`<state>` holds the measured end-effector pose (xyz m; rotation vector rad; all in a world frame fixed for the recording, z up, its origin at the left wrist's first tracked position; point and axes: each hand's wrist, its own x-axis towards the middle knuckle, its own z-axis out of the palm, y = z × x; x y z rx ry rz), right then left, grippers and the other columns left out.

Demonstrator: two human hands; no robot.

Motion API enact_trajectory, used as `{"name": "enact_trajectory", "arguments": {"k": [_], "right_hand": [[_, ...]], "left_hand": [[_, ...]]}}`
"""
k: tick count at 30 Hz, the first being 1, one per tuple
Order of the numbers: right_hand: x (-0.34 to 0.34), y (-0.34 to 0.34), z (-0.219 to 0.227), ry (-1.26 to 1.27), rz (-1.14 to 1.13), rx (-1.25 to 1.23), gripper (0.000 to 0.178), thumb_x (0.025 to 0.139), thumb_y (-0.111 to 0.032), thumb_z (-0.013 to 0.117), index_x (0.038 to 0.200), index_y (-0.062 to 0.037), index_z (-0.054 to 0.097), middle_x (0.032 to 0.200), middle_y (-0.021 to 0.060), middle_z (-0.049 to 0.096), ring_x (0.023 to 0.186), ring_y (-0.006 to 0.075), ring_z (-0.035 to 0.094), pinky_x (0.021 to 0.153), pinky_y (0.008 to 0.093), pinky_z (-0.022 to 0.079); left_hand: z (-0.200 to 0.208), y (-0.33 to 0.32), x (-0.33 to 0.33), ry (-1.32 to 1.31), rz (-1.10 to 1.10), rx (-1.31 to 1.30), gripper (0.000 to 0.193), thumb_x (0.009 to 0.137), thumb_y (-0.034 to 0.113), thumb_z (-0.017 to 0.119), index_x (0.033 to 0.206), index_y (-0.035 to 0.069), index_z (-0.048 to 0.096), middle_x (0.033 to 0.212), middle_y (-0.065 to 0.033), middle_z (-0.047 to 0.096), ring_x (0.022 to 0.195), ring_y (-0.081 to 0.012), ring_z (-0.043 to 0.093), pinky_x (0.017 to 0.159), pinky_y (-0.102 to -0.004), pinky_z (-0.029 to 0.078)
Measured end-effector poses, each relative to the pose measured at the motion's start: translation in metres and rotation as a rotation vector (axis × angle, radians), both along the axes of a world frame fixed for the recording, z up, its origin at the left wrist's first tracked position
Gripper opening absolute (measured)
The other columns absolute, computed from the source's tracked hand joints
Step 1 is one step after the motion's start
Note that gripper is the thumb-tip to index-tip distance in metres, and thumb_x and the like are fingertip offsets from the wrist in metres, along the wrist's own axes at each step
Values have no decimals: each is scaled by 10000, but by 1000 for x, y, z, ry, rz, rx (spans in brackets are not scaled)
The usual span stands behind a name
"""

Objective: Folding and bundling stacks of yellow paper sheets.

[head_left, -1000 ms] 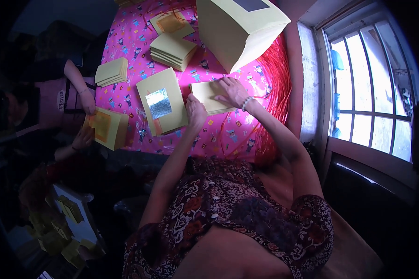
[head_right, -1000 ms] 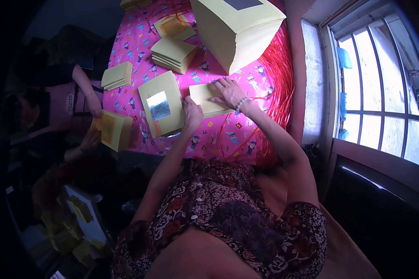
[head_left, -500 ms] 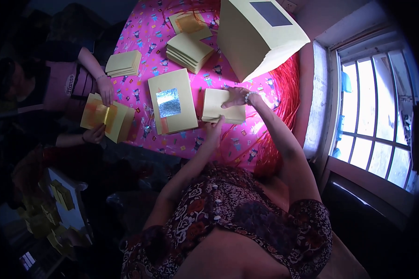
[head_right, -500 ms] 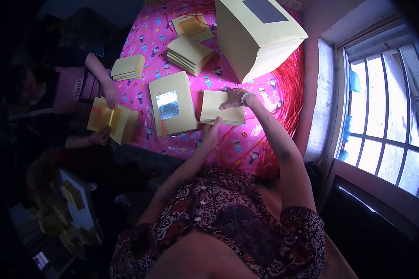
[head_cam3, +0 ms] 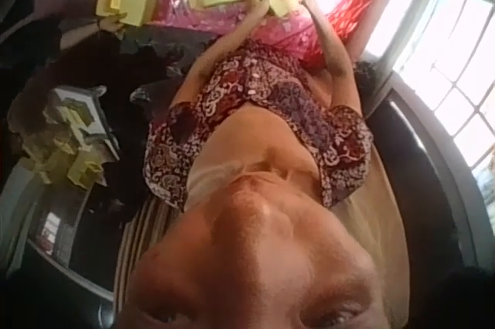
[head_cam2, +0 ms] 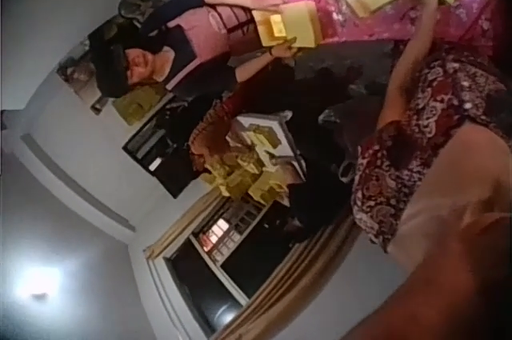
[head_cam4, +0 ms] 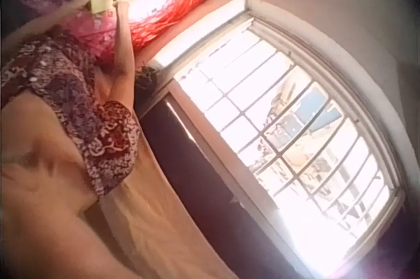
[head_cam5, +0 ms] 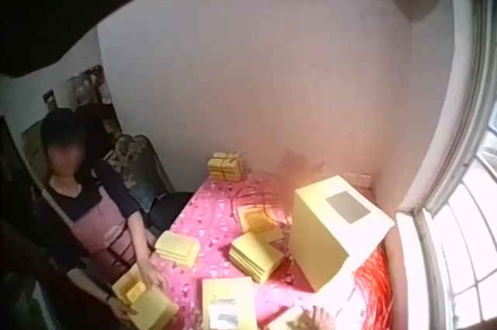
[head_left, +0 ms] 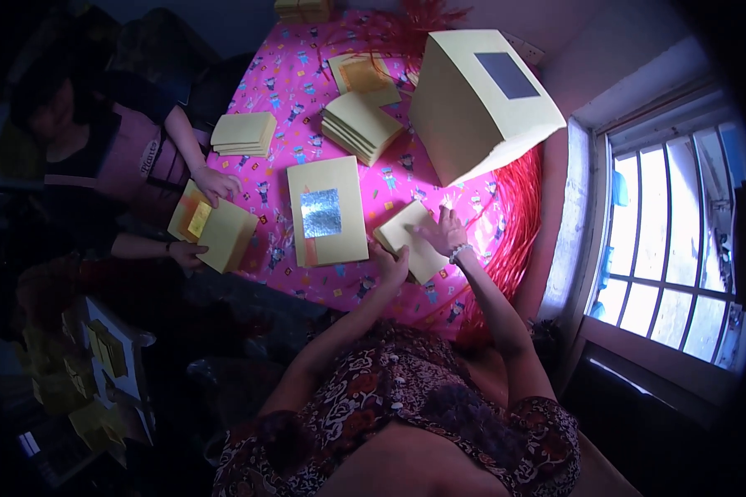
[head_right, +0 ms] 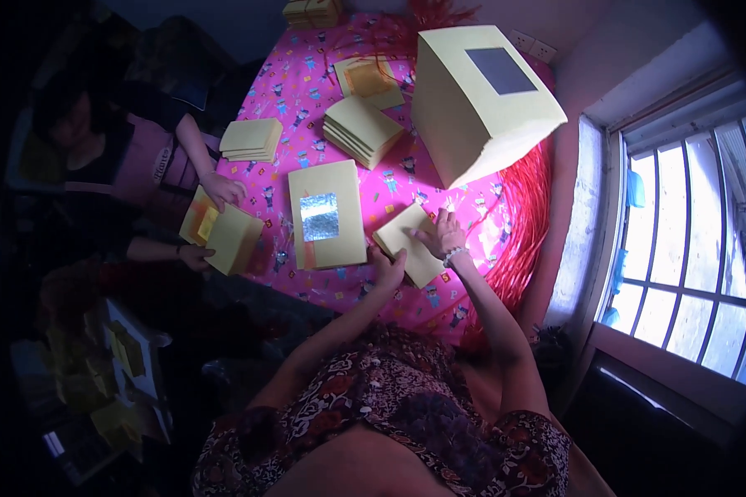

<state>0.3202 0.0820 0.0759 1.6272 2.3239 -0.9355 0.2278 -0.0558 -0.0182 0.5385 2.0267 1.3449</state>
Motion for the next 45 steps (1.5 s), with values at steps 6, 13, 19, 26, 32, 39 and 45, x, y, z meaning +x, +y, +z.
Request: {"name": "enact_trajectory", "arguments": {"k": [6,13,19,26,32,39,45], "right_hand": [[-96,57,50,332,209,427,515,813,-380,636,1193,-73,476,1088,187,519,1025,357,532,855,461,452],[-185,130,41,150,304,396,561,798,-416,637,1221,-83,477,1204,191,497,1114,362,502,928,475,416],[-209,121,7,-128,620,565,835,624,-582,728,1213,-72,429,1057,131,535,1021,285,538,836,426,421],[-223,116,-18,-205,570,880,362,778,-222,573,1097,-77,483,913,70,493,853,217,532,732,339,438],[-236,101,-23,-190,569,816,385,747,-212,592,1081,-68,469,984,95,468,942,242,495,770,359,427],[-217,105,-23,-165,515,839,361,743,-175,572,1079,-88,471,995,85,473,955,231,497,794,343,425],[-219,104,-28,-123,461,828,503,670,-190,641,1117,-60,449,1032,112,463,967,263,494,789,358,449]], "left_hand": [[2,2,5,-69,35,14,640,754,166,702,1216,-97,346,1079,-192,543,979,-290,569,860,-376,454],[3,10,13,-322,36,88,756,727,150,717,1270,-50,229,1177,-190,482,1050,-264,538,889,-371,449],[12,13,11,-277,34,113,644,732,106,694,1221,-24,295,1115,-143,506,1011,-236,541,848,-357,455],[20,10,9,-214,20,117,527,755,90,680,1169,-5,368,1054,-106,522,974,-198,537,810,-332,453],[29,-8,-2,-439,-284,24,501,823,150,647,1223,7,381,1118,-111,528,1012,-199,538,834,-329,447],[162,46,-98,-583,-398,49,380,866,90,586,1232,86,482,1023,-23,581,980,-132,547,828,-273,466],[89,178,-253,-687,127,82,641,761,437,684,1247,84,460,1178,-88,498,1068,-204,448,945,-371,368]]}}
